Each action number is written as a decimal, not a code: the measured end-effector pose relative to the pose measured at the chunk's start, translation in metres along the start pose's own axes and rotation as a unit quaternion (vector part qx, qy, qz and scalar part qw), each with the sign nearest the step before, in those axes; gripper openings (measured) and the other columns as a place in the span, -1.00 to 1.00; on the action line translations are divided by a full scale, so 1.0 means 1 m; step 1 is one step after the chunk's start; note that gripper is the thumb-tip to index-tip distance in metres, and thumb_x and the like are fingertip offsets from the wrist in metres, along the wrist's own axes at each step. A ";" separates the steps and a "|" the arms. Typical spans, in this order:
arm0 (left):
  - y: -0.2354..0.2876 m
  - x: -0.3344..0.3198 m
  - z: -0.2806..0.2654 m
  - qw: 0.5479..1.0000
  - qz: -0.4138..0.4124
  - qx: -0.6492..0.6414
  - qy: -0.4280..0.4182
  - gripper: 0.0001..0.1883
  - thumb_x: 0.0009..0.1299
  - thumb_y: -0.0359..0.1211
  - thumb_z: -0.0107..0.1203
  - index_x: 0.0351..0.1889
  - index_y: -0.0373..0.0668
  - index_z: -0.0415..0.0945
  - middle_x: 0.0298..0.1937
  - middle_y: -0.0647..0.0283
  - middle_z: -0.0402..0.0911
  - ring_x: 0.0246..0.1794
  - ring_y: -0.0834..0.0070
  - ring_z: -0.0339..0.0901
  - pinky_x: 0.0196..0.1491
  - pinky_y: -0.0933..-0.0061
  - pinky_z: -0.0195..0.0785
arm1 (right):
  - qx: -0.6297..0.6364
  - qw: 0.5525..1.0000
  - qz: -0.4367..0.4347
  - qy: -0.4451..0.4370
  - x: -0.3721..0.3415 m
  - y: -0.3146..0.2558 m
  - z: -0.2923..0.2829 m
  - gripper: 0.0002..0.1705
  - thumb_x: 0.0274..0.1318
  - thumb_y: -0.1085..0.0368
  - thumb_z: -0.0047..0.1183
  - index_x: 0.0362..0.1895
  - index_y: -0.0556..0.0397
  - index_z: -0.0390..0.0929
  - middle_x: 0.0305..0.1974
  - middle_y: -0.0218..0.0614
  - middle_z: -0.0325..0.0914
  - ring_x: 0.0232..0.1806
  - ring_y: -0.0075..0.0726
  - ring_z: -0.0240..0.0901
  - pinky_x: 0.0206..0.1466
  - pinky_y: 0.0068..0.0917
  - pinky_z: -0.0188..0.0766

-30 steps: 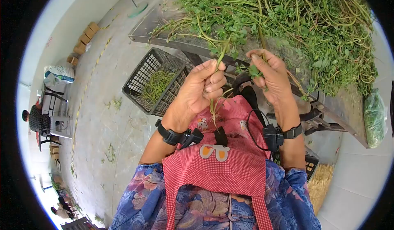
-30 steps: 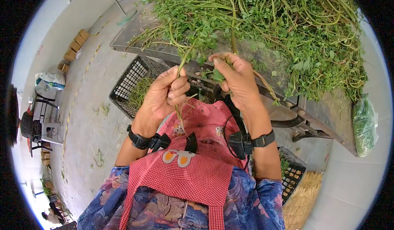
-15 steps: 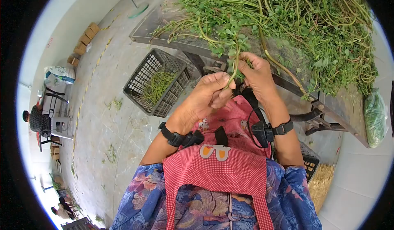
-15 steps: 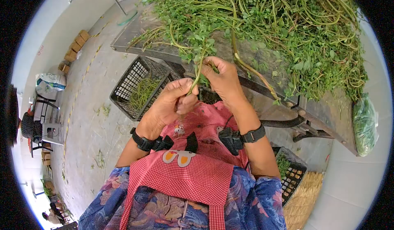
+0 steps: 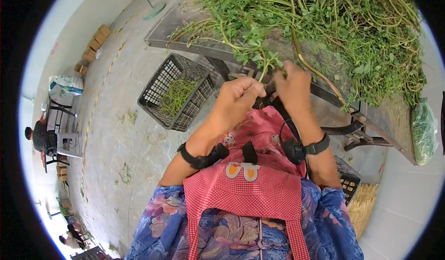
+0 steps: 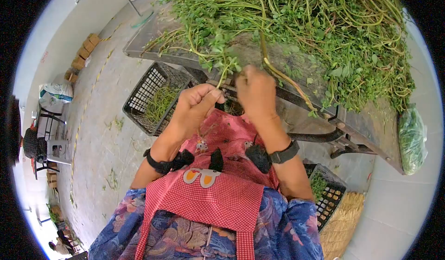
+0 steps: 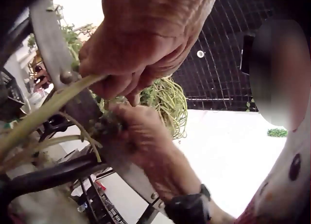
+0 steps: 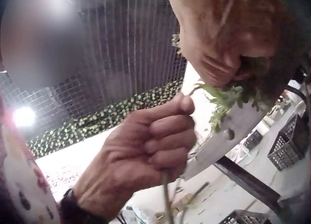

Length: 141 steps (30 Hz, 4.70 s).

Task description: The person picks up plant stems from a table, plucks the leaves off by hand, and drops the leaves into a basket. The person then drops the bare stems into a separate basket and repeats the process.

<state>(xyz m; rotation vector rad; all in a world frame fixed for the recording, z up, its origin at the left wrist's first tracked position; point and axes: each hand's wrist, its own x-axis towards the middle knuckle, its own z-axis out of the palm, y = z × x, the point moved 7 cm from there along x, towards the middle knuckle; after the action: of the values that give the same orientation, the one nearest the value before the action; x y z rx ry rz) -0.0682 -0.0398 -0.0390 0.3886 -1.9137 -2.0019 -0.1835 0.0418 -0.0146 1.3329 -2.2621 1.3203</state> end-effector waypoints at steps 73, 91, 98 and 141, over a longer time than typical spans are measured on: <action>0.002 -0.003 0.004 0.995 0.101 -0.010 0.013 -0.83 0.43 -0.39 -0.09 -0.19 -0.31 0.45 -0.53 0.43 0.45 -0.50 0.72 0.37 -0.40 0.68 0.27 | 0.602 0.728 0.304 -0.123 -0.044 0.008 0.001 -0.57 0.12 0.09 0.10 -0.01 0.09 0.49 -0.40 -0.47 0.55 -0.65 -0.81 0.23 -0.75 -0.82 0.00; 0.012 -0.006 0.012 0.947 0.138 0.289 0.036 -0.88 0.31 -0.43 0.07 -0.32 -0.32 0.51 -0.53 0.20 0.50 -0.54 0.59 0.37 -0.42 0.52 0.29 | 0.140 0.980 0.046 -0.135 -0.040 0.004 -0.020 -0.85 -0.06 0.39 0.12 -0.38 0.23 0.57 -0.54 -0.21 0.53 -0.53 -0.30 0.44 -0.43 -0.44 0.34; 0.014 -0.013 0.018 0.931 0.169 0.321 0.049 -0.89 0.30 -0.44 0.07 -0.42 -0.31 0.46 -0.59 0.14 0.43 -0.61 0.54 0.35 -0.49 0.49 0.25 | 0.069 0.989 0.052 -0.122 -0.040 0.017 -0.005 -0.84 -0.14 0.36 0.12 -0.45 0.22 0.54 -0.49 0.15 0.44 -0.42 0.25 0.40 -0.38 -0.12 0.33; 0.006 0.018 -0.065 0.907 -0.024 -0.408 0.101 -0.82 0.40 -0.33 -0.01 -0.25 -0.28 0.43 -0.67 0.50 0.07 -0.73 0.73 -0.04 -0.73 0.69 -0.17 | 0.370 0.867 0.253 -0.216 -0.070 0.018 -0.011 -0.81 0.12 0.29 0.08 -0.22 0.13 0.54 -0.35 -0.48 0.51 -0.48 -0.61 0.42 -0.44 -0.68 0.29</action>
<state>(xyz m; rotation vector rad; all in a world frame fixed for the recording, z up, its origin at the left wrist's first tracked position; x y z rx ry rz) -0.0566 -0.1062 -0.0353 0.3843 -0.8192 -2.4481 -0.1603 0.0962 -0.0579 1.3751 -2.6351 2.4835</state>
